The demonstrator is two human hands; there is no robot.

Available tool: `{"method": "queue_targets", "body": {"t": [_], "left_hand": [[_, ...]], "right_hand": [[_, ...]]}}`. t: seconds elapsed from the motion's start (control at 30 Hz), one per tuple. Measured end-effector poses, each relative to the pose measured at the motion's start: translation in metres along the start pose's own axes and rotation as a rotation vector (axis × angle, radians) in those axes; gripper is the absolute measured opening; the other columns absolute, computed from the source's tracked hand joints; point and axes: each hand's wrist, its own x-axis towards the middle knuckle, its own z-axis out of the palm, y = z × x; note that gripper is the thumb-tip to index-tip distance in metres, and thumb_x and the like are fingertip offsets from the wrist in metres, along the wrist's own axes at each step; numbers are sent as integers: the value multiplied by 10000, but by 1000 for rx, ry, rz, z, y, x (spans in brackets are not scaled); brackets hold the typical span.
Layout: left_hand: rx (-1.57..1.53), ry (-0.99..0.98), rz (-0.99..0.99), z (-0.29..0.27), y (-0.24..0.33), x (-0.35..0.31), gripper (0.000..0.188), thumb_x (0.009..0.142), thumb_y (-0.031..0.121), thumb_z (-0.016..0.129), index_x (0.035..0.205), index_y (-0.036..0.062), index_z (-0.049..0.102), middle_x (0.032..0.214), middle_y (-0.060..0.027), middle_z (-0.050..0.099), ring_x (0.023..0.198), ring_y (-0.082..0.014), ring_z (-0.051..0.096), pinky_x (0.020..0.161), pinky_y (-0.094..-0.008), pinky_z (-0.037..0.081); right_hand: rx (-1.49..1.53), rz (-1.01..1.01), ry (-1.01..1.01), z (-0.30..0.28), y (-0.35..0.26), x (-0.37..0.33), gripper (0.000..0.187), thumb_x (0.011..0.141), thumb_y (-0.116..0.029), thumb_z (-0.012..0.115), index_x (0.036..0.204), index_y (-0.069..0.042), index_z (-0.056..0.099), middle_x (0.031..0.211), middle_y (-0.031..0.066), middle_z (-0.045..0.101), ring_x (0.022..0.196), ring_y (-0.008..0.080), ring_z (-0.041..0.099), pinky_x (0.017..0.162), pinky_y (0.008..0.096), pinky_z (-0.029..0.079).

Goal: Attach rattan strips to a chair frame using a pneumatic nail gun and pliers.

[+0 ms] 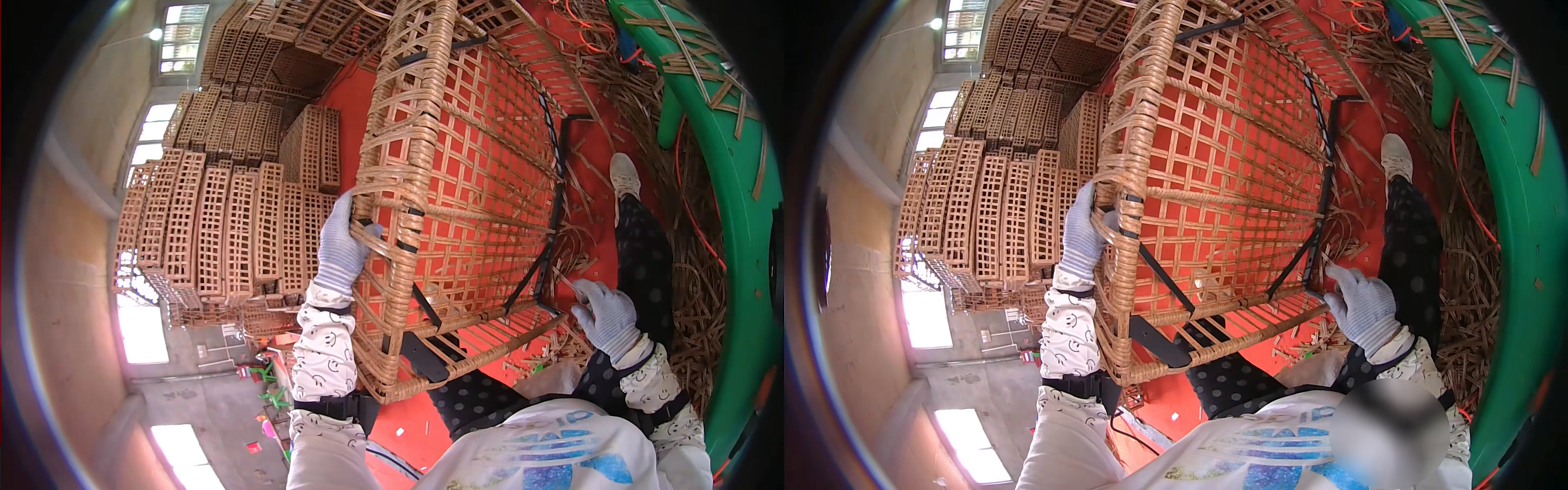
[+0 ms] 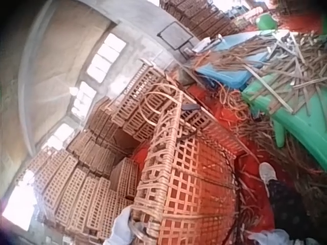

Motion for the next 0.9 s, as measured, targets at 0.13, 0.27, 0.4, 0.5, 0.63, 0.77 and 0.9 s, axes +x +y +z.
{"method": "queue_targets", "body": {"t": [0.13,0.27,0.4,0.5,0.63,0.77,0.9], "left_hand": [[52,4,-104,1,7,0,538,680,-31,662,1179,15,464,946,-122,601,794,-157,578,701,-277,484],[-64,59,-180,3,14,-2,446,700,44,688,1114,1,527,873,-157,634,760,-181,618,695,-294,493],[31,89,-4,1,31,-13,463,687,101,712,1108,16,539,858,-150,632,747,-217,628,685,-316,496],[-38,76,-44,1,48,-19,497,670,128,712,1119,29,522,874,-154,623,797,-253,622,707,-331,491],[-25,49,-98,1,62,-24,504,672,174,689,1125,42,513,888,-157,618,842,-287,607,746,-355,480],[-46,-4,-96,-5,68,-30,548,701,169,686,1179,13,470,884,-149,618,814,-235,602,749,-325,475],[-113,-61,-63,-9,71,-42,658,739,181,684,1274,-32,367,978,-168,589,872,-194,577,801,-285,450]], "right_hand": [[-40,-27,9,3,2,-4,360,718,-191,632,1052,-133,512,766,68,569,613,276,565,557,381,447],[-136,-2,-35,4,-2,-8,339,728,-199,628,1039,-146,506,798,82,578,634,284,577,573,395,452],[-181,-24,-56,2,-9,-11,320,737,-211,623,1028,-149,506,811,91,582,641,288,584,584,400,453],[-302,8,-96,0,-15,-17,291,753,-227,600,1017,-143,510,820,92,582,654,287,585,607,399,456],[-321,-60,-49,0,-22,-22,271,767,-234,568,1015,-131,524,838,94,587,733,276,589,653,390,459],[-396,-85,-93,0,-25,-29,281,764,-240,566,1020,-128,529,865,81,590,754,263,591,681,387,458],[-471,-69,-151,0,-29,-33,267,768,-237,568,1013,-139,534,922,55,587,838,227,582,742,369,449]]}}
